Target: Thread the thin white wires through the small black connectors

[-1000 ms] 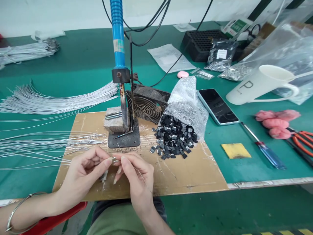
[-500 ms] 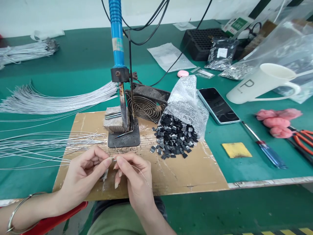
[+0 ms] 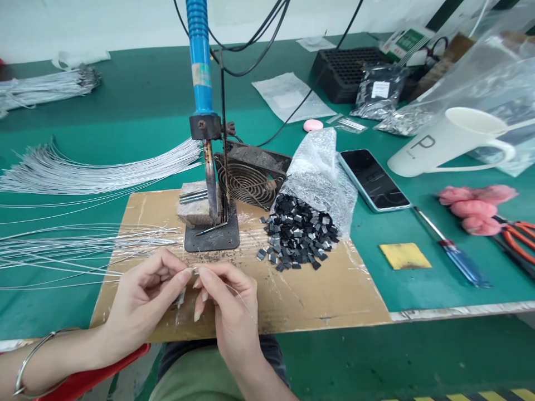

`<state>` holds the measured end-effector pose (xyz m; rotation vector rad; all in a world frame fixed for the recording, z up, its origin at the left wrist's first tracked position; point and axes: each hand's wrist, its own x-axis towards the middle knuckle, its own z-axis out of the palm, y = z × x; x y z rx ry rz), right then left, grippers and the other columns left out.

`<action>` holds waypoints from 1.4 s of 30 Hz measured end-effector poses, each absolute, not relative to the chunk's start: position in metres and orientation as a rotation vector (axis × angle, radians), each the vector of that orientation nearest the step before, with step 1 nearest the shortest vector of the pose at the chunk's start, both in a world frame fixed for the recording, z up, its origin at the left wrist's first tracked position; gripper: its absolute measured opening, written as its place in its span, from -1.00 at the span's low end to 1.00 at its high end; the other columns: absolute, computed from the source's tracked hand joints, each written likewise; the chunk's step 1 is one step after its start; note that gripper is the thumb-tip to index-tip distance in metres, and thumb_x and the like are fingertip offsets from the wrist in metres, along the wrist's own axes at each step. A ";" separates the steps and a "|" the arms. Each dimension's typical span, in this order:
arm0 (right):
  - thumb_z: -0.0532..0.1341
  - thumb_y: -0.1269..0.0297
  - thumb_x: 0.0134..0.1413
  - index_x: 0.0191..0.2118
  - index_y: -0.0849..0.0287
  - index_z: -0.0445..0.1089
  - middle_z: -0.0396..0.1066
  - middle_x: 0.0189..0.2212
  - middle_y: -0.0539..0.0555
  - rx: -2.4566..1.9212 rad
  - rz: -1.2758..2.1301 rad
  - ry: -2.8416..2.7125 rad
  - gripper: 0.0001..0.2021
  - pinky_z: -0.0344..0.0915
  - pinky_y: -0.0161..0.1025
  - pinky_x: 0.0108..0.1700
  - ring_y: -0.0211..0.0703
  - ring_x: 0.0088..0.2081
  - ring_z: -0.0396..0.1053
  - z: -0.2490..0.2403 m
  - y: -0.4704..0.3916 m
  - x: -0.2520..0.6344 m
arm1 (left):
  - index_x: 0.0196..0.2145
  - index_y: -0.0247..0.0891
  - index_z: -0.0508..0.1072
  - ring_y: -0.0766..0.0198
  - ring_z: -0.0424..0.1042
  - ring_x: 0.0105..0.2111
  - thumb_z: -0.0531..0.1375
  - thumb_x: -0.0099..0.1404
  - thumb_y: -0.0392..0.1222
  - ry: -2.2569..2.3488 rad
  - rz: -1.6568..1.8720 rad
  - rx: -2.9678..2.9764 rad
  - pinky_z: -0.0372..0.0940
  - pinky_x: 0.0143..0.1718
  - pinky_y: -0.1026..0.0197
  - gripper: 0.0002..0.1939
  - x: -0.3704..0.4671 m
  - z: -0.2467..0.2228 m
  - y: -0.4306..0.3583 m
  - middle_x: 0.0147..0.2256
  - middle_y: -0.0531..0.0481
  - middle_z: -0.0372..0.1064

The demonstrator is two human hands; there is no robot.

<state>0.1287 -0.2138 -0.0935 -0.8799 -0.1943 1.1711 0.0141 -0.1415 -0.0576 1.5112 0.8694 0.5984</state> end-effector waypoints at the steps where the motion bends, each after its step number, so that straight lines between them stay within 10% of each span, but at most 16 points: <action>1: 0.47 0.20 0.02 -0.45 0.14 0.65 0.45 -0.58 -0.02 -0.876 1.172 -0.193 -0.85 0.27 -0.44 -0.66 -0.38 -0.68 0.29 -0.094 -0.214 0.129 | -0.38 -0.27 0.42 0.45 0.29 -0.56 0.21 0.43 -0.27 0.868 0.599 1.506 0.17 -0.54 0.42 -0.82 0.014 -0.057 -0.141 -0.53 0.11 0.39; 13: 0.40 0.25 0.20 -0.21 0.04 0.69 0.55 -0.43 0.00 -0.937 1.097 -0.374 -0.91 0.41 -0.40 -0.53 -0.36 -0.58 0.42 -0.104 -0.222 0.130 | -0.40 -0.28 0.42 0.45 0.28 -0.57 0.24 0.38 -0.27 0.905 0.630 1.520 0.20 -0.53 0.43 -0.83 0.015 -0.055 -0.138 -0.55 0.13 0.34; 42: 0.47 0.22 0.07 -0.39 0.13 0.66 0.42 -0.56 -0.07 -0.963 1.271 -0.384 -0.89 0.33 -0.47 -0.62 -0.39 -0.65 0.37 -0.098 -0.225 0.151 | -0.40 -0.23 0.41 0.37 0.11 -0.60 0.17 0.42 -0.12 0.910 0.489 1.864 0.01 -0.60 0.29 -0.76 0.006 -0.058 -0.137 -0.58 0.12 0.23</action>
